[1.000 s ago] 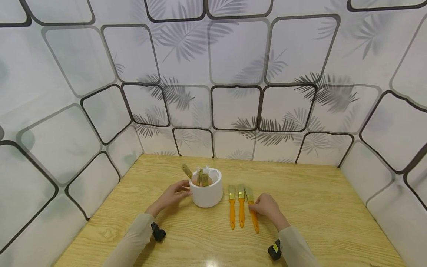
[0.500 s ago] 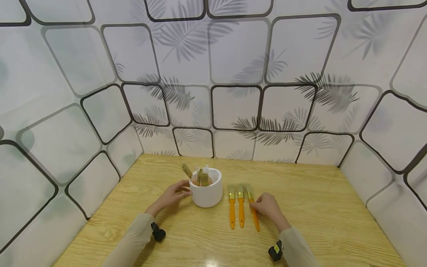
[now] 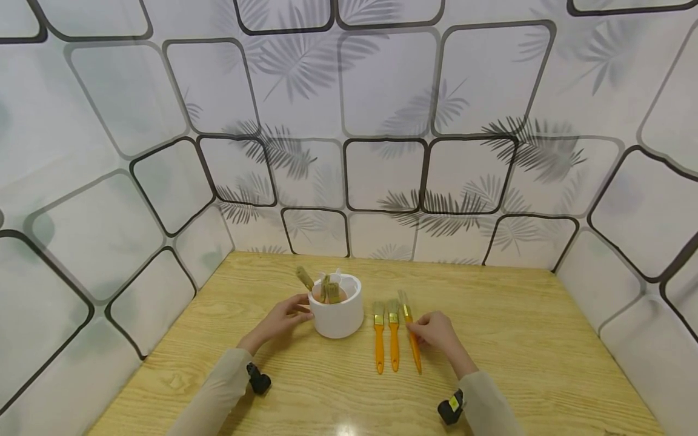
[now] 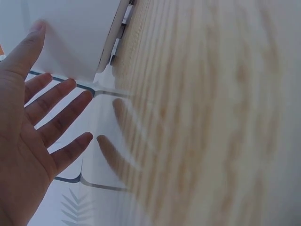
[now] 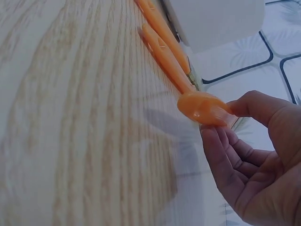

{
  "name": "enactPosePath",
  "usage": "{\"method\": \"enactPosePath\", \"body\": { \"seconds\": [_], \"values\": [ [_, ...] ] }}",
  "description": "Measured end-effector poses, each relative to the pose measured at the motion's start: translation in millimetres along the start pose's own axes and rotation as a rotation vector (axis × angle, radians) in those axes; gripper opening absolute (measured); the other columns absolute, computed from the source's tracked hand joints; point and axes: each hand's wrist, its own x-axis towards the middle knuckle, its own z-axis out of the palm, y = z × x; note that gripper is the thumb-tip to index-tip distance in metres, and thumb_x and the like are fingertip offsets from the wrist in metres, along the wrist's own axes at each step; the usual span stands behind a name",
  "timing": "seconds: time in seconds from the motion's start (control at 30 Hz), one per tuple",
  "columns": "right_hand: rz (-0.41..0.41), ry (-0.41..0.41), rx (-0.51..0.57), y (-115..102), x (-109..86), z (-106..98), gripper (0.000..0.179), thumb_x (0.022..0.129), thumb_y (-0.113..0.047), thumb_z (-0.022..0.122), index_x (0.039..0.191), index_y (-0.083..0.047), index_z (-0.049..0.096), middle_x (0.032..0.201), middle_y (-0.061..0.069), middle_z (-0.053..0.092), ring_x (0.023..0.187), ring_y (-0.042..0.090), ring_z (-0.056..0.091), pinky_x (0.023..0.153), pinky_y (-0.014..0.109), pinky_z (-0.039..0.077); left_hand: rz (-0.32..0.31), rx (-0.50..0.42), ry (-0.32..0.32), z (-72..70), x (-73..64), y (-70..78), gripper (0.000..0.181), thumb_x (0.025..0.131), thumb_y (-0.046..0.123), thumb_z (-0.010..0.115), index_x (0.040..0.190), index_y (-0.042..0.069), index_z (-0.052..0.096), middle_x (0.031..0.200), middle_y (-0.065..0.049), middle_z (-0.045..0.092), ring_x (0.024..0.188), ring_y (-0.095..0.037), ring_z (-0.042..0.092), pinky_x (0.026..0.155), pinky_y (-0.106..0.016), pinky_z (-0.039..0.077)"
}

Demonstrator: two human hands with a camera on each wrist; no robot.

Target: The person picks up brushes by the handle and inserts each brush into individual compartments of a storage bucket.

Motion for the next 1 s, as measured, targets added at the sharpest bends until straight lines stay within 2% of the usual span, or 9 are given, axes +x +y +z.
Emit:
{"method": "enactPosePath", "body": {
  "seconds": [0.2, 0.4, 0.67, 0.9, 1.0],
  "values": [
    [0.003, -0.007, 0.037, 2, 1.8, 1, 0.028, 0.085, -0.024, 0.067, 0.088, 0.004, 0.067, 0.068, 0.008, 0.064, 0.058, 0.017, 0.062, 0.053, 0.031, 0.056, 0.007, -0.007, -0.011, -1.1, -0.4, 0.2, 0.058, 0.088, 0.040, 0.062, 0.137, 0.013, 0.045, 0.128, -0.011, 0.055, 0.109, -0.031, 0.058, 0.097, -0.054, 0.040],
    [0.029, 0.001, 0.101, 5, 3.3, 3, 0.027, 0.084, -0.022, 0.068, 0.091, 0.004, 0.065, 0.070, 0.008, 0.063, 0.059, 0.016, 0.062, 0.055, 0.031, 0.056, -0.001, 0.000, 0.006, 1.3, -1.7, 2.3, 0.052, 0.089, 0.031, 0.062, 0.135, 0.014, 0.046, 0.127, -0.012, 0.055, 0.109, -0.033, 0.057, 0.098, -0.055, 0.040],
    [0.029, 0.005, 0.137, 4, 3.9, 4, 0.028, 0.084, -0.020, 0.068, 0.093, 0.006, 0.063, 0.073, 0.010, 0.062, 0.058, 0.017, 0.063, 0.054, 0.032, 0.056, -0.001, -0.030, -0.024, -4.5, -11.5, 34.6, 0.053, 0.091, 0.020, 0.060, 0.137, 0.001, 0.041, 0.129, -0.024, 0.051, 0.112, -0.045, 0.052, 0.099, -0.062, 0.034],
    [0.007, 0.031, 0.154, -3, 4.9, 3, 0.026, 0.085, -0.018, 0.066, 0.094, 0.006, 0.062, 0.077, 0.010, 0.062, 0.059, 0.017, 0.063, 0.056, 0.033, 0.057, 0.013, 0.012, 0.009, 0.6, -0.6, 3.0, 0.056, 0.089, 0.035, 0.062, 0.136, 0.011, 0.045, 0.127, -0.013, 0.056, 0.108, -0.032, 0.058, 0.097, -0.057, 0.039],
    [0.004, 0.032, 0.165, -5, 5.0, 3, 0.025, 0.086, -0.018, 0.066, 0.094, 0.005, 0.062, 0.078, 0.010, 0.062, 0.061, 0.016, 0.062, 0.056, 0.033, 0.057, 0.003, 0.007, 0.006, 0.7, -0.2, 0.4, 0.056, 0.088, 0.036, 0.062, 0.136, 0.012, 0.045, 0.127, -0.012, 0.056, 0.109, -0.032, 0.058, 0.098, -0.057, 0.038]
  ]
}}
